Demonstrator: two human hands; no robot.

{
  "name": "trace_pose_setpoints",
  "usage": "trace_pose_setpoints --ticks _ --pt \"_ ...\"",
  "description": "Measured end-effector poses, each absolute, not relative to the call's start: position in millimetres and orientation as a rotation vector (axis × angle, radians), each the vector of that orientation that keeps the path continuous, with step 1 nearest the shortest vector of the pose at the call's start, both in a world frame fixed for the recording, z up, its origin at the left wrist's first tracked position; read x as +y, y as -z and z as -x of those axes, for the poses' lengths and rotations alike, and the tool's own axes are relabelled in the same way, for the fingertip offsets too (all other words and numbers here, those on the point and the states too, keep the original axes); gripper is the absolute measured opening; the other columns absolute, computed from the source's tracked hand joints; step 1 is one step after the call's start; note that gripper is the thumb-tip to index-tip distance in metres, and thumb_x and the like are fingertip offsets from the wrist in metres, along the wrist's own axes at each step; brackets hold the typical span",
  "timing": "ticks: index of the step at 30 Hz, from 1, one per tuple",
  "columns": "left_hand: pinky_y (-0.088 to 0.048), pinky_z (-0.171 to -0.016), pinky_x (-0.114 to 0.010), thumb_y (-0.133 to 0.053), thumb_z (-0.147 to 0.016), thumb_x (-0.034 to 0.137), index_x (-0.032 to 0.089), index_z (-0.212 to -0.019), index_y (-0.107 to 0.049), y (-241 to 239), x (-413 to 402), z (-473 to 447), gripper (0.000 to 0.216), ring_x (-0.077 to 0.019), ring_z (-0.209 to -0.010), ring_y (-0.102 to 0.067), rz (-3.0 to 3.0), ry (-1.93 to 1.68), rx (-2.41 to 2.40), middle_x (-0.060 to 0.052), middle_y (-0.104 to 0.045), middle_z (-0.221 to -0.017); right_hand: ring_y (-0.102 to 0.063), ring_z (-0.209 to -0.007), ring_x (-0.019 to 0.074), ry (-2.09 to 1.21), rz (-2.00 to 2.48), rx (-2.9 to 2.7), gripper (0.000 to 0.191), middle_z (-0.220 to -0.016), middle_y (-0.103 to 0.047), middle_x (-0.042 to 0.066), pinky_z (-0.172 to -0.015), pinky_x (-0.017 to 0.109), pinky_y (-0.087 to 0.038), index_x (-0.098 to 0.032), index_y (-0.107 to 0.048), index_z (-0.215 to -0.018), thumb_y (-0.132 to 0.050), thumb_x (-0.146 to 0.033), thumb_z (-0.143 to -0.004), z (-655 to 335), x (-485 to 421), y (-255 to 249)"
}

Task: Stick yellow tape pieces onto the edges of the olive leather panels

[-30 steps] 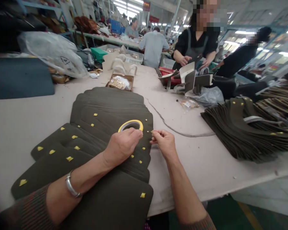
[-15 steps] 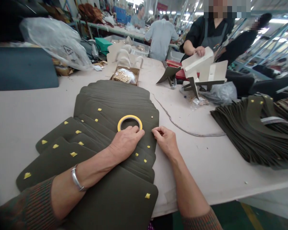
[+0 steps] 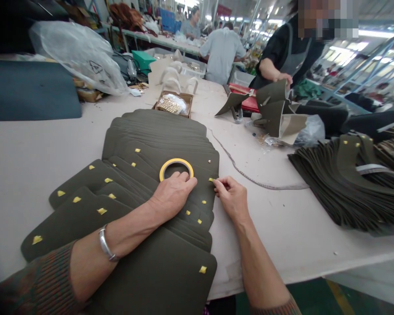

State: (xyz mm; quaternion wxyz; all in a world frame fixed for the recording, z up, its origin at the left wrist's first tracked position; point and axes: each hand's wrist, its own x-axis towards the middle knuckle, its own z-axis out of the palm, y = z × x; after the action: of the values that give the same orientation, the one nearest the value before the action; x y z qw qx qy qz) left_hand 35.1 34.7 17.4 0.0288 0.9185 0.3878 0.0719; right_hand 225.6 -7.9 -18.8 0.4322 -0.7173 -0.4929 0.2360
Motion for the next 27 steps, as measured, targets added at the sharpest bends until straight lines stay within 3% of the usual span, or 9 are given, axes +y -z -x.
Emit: trace_pose_setpoints --ticks 8,17,20,23,27 --pt "-0.051 -0.067 -0.031 -0.039 -0.093 0.013 0.018 -0.096 -0.056 -17.1 35.6 -34.2 0.018 -0.0222 -0.088 -0.056 -2.819 -0.216 1.200 -0.008 -0.057 -0.093 -0.064 -0.065 0.0184 -0.212 1.893 -1.545 0.024 -0.075 -0.073 0.004 -0.067 0.030 -0.047 -0.020 -0.072 -0.080 -0.055 -0.038 -0.084 -211.8 0.9 13.0" --pt "-0.050 -0.071 -0.029 -0.035 -0.096 0.019 0.019 -0.098 -0.055 -20.9 37.9 -27.5 0.019 -0.0189 -0.084 -0.056 -2.793 -0.464 1.131 -0.006 -0.056 -0.093 -0.061 -0.060 0.0166 -0.445 1.917 -1.750 0.021 -0.067 -0.070 0.001 -0.058 0.027 -0.043 -0.022 -0.071 -0.075 -0.057 -0.036 -0.081 -220.8 -3.7 -4.7" --pt "-0.049 -0.074 -0.028 -0.036 -0.097 0.022 0.020 -0.100 -0.055 -20.3 41.0 -25.7 0.020 -0.0178 -0.087 -0.056 -2.745 -0.575 1.113 -0.005 -0.057 -0.094 -0.061 -0.063 0.0167 -0.386 1.879 -1.748 0.023 -0.070 -0.070 0.002 -0.062 0.028 -0.044 -0.021 -0.069 -0.073 -0.055 -0.036 -0.083 -220.6 -10.0 -4.9" --pt "-0.048 -0.077 -0.027 -0.037 -0.097 0.024 0.021 -0.104 -0.054 -19.3 43.3 -25.1 0.019 -0.0167 -0.088 -0.057 -2.706 -0.641 1.084 -0.004 -0.058 -0.094 -0.062 -0.069 0.0179 -0.226 1.883 -1.553 0.024 -0.083 -0.071 0.005 -0.067 0.031 -0.047 -0.019 -0.068 -0.089 -0.055 -0.038 -0.083 -221.4 -9.1 0.1" --pt "-0.048 -0.077 -0.028 -0.037 -0.097 0.023 0.021 -0.107 -0.054 -19.9 43.5 -24.1 0.020 -0.0172 -0.088 -0.058 -2.696 -0.652 1.122 -0.004 -0.059 -0.096 -0.063 -0.076 0.0198 -0.315 1.895 -1.478 0.033 -0.091 -0.070 0.007 -0.073 0.035 -0.049 -0.019 -0.065 -0.106 -0.058 -0.038 -0.080 -225.1 -3.3 8.7"
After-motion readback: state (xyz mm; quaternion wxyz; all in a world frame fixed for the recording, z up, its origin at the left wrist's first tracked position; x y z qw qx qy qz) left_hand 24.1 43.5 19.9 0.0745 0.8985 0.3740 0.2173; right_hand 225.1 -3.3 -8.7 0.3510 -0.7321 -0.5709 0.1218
